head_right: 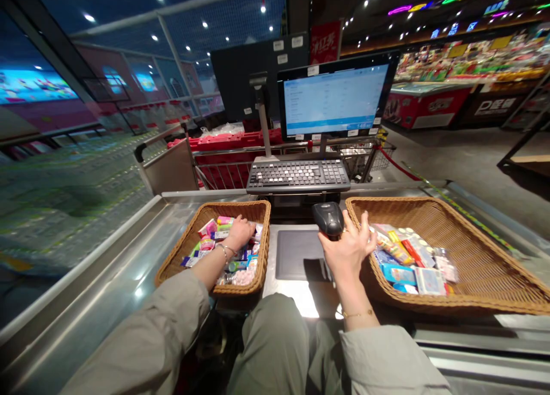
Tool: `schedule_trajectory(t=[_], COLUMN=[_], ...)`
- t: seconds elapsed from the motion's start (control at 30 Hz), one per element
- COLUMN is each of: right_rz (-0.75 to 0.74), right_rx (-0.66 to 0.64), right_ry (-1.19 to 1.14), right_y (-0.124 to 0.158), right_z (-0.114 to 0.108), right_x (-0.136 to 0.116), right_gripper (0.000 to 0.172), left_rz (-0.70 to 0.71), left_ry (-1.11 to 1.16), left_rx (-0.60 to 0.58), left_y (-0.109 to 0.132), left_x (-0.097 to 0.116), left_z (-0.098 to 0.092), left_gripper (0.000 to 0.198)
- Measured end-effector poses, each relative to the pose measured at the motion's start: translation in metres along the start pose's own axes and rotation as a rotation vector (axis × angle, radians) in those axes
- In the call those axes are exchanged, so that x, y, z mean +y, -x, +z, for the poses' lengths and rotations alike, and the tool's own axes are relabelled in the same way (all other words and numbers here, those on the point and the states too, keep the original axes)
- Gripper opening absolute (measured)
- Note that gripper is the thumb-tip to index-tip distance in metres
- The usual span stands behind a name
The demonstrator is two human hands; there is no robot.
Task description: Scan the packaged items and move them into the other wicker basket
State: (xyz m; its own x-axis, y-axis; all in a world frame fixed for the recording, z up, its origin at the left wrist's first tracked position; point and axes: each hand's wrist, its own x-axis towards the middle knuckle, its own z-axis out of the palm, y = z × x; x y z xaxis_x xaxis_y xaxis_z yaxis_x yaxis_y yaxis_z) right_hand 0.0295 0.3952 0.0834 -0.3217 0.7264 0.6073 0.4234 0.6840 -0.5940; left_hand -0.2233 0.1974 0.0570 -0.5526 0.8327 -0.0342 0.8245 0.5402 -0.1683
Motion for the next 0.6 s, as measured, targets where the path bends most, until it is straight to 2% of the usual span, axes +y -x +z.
schedule_trajectory(t=[0.17, 0.33, 0.47, 0.6], right_rz=[0.008, 0.005, 0.008, -0.001], right_rx=[-0.009, -0.024, -0.024, -0.017], right_ry=[-0.014, -0.009, -0.008, -0.018], right_y=[-0.001, -0.001, 0.0, 0.002], right_z=[-0.001, -0.003, -0.002, -0.001], right_x=[-0.001, -0.001, -0.002, -0.003], right_gripper=[0.058, 0.059, 0.058, 0.052], left_rz=[0.066, 0.15, 0.187, 0.044], left_ry=[0.024, 0.082, 0.268, 0.206], left_rx=[0.023, 0.058, 0.091, -0.026], left_y=[0.005, 0.025, 0.047, 0.066], left_x=[0.001, -0.014, -0.038, -0.065], left_z=[-0.019, -0.043, -0.044, -0.036], left_gripper=[0.025, 0.028, 0.025, 0.026])
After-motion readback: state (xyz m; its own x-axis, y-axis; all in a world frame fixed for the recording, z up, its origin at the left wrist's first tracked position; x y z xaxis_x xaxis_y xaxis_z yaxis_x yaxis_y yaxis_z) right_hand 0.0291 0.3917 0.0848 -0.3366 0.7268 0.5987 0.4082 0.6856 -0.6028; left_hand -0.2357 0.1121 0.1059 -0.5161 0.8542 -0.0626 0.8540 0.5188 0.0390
